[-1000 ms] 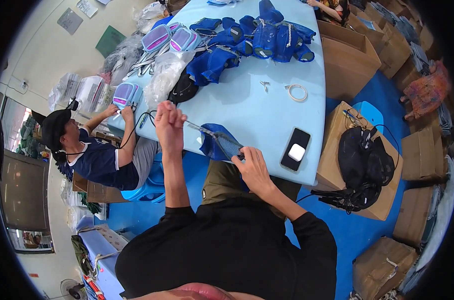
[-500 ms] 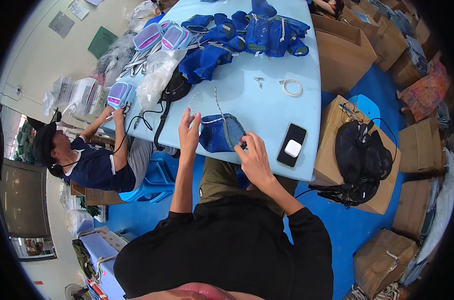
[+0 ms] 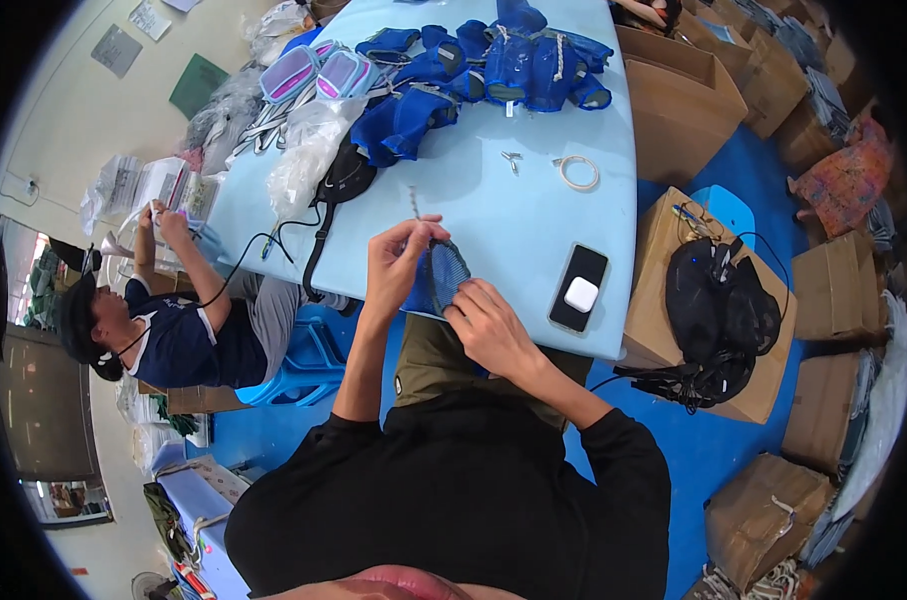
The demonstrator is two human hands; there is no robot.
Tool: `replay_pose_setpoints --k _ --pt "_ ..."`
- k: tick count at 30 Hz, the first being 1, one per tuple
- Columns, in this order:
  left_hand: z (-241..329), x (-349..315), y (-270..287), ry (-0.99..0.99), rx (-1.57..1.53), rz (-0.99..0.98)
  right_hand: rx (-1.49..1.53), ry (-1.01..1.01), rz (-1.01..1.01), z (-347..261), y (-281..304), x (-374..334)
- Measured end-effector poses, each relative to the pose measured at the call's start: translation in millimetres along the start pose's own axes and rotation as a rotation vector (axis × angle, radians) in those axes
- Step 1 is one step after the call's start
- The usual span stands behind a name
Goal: Assembling mesh products by attaching cords and hardware.
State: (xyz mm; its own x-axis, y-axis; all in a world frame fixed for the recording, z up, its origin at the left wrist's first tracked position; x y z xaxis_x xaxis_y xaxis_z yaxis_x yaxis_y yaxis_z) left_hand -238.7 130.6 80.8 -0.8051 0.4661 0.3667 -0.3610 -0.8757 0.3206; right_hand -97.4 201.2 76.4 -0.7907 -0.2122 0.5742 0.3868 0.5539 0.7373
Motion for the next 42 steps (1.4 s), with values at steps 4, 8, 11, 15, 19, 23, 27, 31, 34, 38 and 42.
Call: replay_pose_setpoints --k 4,8,11,15,19,23,27,31,34,38,42 --pt "-27 -10 1 0.285 -0.640 0.078 0.125 0.018 -0.061 -9 -6 3" --pt "-44 -13 34 0.291 -0.757 0.276 0.174 -0.025 0.030 -14 -2 0" --pt "-50 -10 56 0.212 -0.889 0.363 0.212 -0.044 0.044 -27 0 -5" --pt "-56 4 88 0.162 -0.923 0.413 0.188 -0.035 0.017 -34 -7 -19" --pt "-46 8 55 0.238 -0.779 0.250 0.085 -0.100 0.048 -10 5 -17" --pt "-64 -13 54 0.347 -0.458 0.271 0.056 -0.130 0.013 -3 0 -22" --pt "-96 -40 31 0.516 -0.235 0.077 0.062 -0.114 0.009 -4 -5 -29" --pt "-127 -61 9 0.542 -0.105 -0.165 0.079 -0.139 -0.034 -4 -11 -32" --pt "-107 -58 7 0.515 -0.194 -0.144 0.087 -0.150 -0.028 -2 -13 -35" --pt "-96 -53 5 0.397 -0.018 -0.328 0.113 -0.176 -0.045 4 -12 -39" --pt "-110 -51 15 0.389 -0.099 -0.333 0.153 -0.211 -0.037 16 -3 -48"
Point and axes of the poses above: each hand's wrist, its own x-axis towards the middle knuckle, its own y-axis out of the back of the hand, z = x × y, the point moved 10 cm from there along x, towards the middle knuckle, and after that the axes turned 4 degrees about x, right-handed, at the moved point
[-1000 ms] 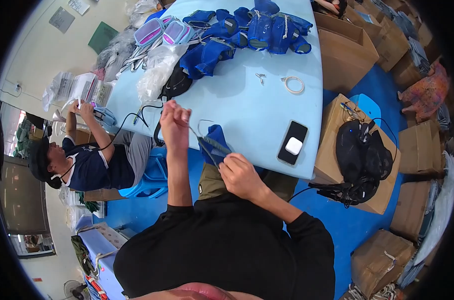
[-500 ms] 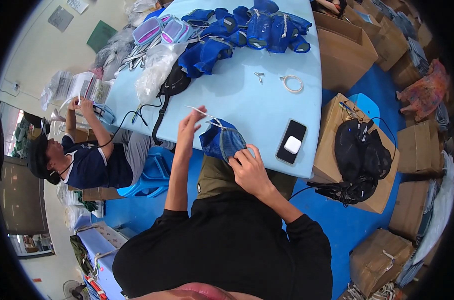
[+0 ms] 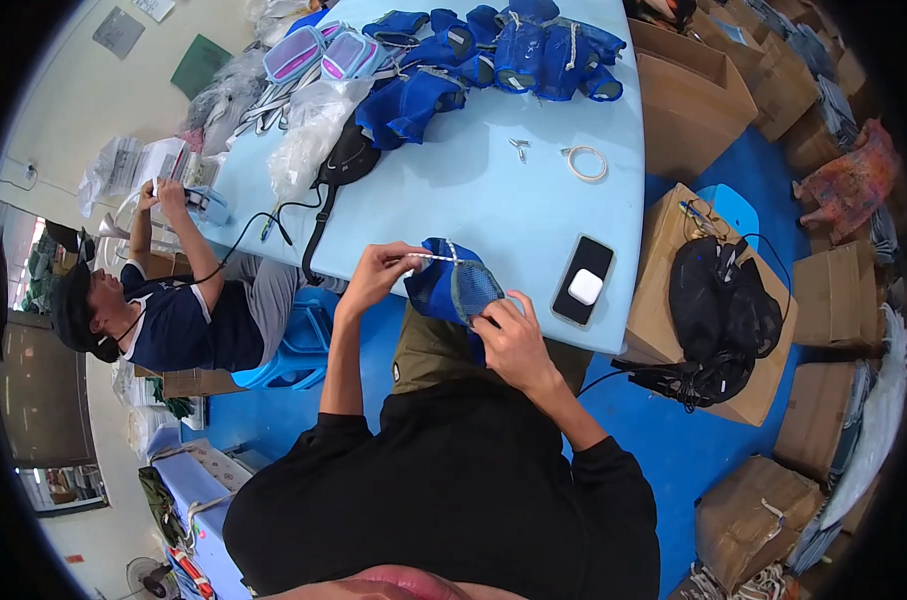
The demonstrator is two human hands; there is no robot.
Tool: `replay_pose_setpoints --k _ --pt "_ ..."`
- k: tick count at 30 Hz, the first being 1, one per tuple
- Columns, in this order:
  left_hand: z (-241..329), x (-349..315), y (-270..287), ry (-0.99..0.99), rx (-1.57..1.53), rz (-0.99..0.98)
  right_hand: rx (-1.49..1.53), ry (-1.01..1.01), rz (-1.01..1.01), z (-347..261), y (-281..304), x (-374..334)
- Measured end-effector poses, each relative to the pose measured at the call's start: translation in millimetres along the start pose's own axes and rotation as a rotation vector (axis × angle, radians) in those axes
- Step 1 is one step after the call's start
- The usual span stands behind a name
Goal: Assembling mesh products by attaching cords and hardware.
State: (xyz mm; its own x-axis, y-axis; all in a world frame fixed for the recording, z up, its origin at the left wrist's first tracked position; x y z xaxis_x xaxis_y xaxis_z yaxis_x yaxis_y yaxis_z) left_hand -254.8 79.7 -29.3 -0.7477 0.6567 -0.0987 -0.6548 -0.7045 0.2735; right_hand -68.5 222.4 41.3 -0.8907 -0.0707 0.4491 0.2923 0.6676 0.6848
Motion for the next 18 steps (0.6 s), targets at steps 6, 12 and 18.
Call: replay_pose_setpoints --k 6,12,18 --pt "4 -4 21 -0.098 -0.122 -0.061 0.242 -0.110 0.104 24 21 -9" --pt "-28 1 26 0.000 -0.246 0.095 0.402 -0.184 0.170 34 41 -8" --pt "-21 -9 -23 0.018 -0.269 -0.223 0.723 -0.294 0.168 56 42 -5"
Point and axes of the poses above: each hand's wrist, its own x-axis towards the middle knuckle, its own y-axis out of the back of the hand, z = x × y, the point moved 10 cm from there along x, towards the middle knuckle, and after that the axes turned 4 degrees about x, right-handed, at the moved point
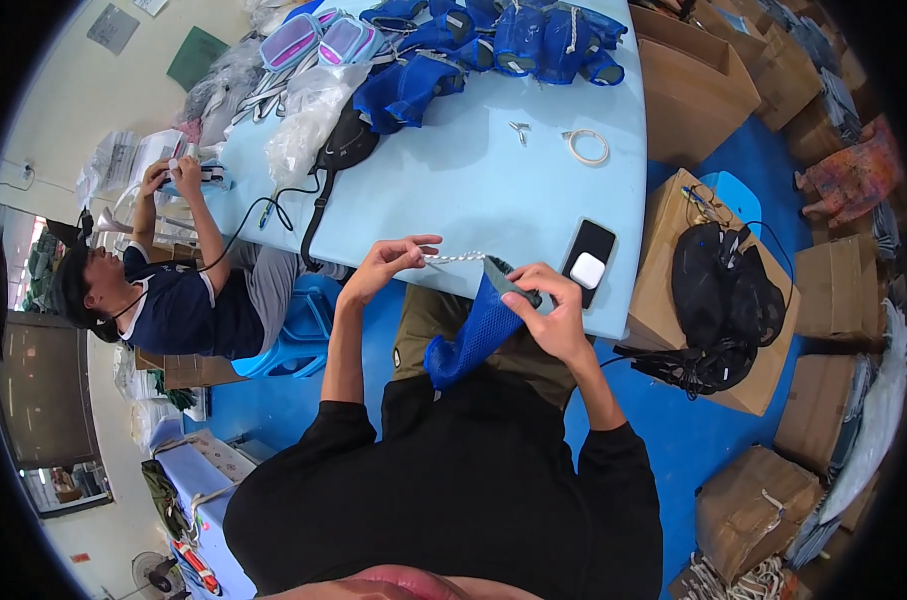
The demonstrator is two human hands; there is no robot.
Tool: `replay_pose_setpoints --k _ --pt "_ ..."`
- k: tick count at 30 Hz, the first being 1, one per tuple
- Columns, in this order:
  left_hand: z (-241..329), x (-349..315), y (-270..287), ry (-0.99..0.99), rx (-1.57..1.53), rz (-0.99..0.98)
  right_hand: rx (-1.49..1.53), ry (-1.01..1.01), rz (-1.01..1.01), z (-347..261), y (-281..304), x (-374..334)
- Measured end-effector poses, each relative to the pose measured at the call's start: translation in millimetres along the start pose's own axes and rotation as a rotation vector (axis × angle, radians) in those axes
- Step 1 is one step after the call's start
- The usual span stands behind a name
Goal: Assembling mesh products by attaching cords and hardware.
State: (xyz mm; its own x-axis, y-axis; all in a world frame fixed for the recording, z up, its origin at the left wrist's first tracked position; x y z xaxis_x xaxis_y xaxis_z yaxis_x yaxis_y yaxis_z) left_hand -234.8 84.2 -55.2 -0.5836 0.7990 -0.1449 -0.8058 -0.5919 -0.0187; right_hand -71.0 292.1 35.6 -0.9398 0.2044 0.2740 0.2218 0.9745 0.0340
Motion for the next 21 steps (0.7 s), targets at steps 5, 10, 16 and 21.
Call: replay_pose_setpoints --k 5,10,16,21 --pt "-18 1 -20 0.048 0.061 0.005 0.159 -0.031 0.032 -5 13 4" --pt "7 2 -37 -0.162 0.430 0.153 0.280 -0.010 -0.074 -26 4 4" --pt "9 15 -92 -0.117 0.037 -0.231 0.385 0.066 -0.126 -50 14 5" --pt "2 18 -111 -0.080 -0.148 -0.330 0.505 0.066 -0.084 -52 30 4"
Point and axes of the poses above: each hand's wrist, its own x-axis towards the middle knuckle, its own y-axis out of the back of the hand, z = x × y, the point moved 10 cm from there along x, towards the middle knuckle, and after that the axes turned 4 degrees about x, right-handed, at the moved point
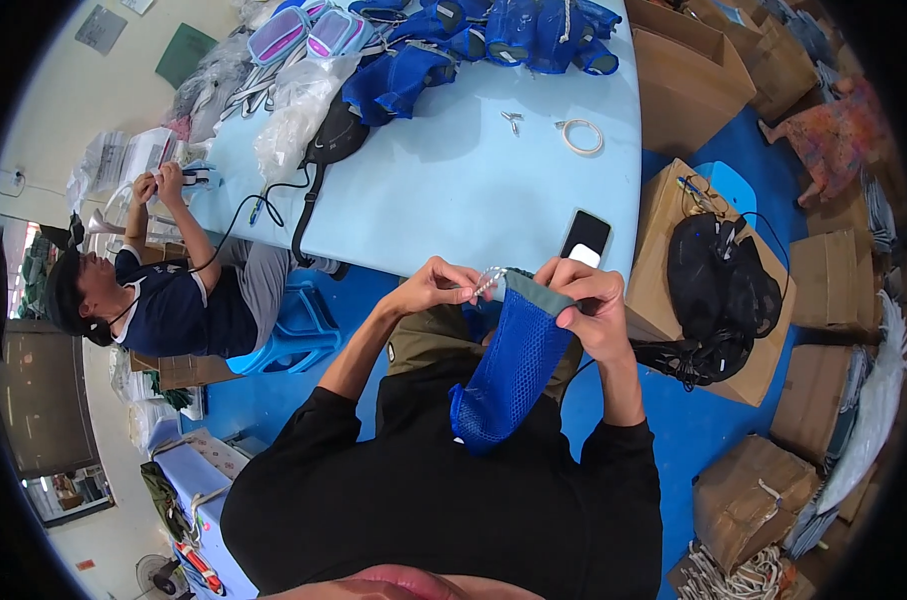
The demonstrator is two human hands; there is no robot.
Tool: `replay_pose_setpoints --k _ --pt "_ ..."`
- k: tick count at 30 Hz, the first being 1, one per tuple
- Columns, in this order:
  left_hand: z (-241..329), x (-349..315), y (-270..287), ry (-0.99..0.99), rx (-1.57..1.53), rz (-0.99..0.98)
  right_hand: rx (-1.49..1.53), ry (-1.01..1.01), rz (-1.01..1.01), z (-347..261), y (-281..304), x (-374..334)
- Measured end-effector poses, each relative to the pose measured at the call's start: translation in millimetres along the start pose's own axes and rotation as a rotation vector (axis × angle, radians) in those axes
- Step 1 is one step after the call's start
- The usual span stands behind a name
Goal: Assembling mesh products by attaching cords and hardware.
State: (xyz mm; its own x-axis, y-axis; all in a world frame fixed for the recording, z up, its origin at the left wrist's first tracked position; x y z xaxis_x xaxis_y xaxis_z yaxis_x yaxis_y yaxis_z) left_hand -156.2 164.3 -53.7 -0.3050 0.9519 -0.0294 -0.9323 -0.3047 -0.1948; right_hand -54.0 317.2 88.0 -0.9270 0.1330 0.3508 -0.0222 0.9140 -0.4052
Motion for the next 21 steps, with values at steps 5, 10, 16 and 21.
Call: replay_pose_setpoints --k 5,10,16,21 --pt "-1 -1 16 0.062 0.025 0.160 -0.047 0.018 0.034 -13 13 5" --pt "40 -18 45 0.043 0.247 0.404 -0.197 -0.033 0.046 -12 27 2" --pt "77 -30 46 0.044 0.477 0.480 -0.215 -0.061 0.050 -6 37 -4" --pt "84 -37 45 0.050 0.518 0.457 -0.258 -0.071 0.127 -14 59 -7"
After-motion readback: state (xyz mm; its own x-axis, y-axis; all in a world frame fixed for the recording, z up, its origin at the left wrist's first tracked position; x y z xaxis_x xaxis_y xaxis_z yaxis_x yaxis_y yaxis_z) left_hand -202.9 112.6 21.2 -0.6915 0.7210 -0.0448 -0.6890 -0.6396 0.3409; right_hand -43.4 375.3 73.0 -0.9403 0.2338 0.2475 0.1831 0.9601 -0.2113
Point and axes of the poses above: each hand's wrist, its own x-axis towards the middle knuckle, its own y-axis out of the back of the hand, z = x × y, the point moved 10 cm from there along x, towards the middle knuckle, and after that the axes turned 4 degrees about x, right-handed, at the moved point
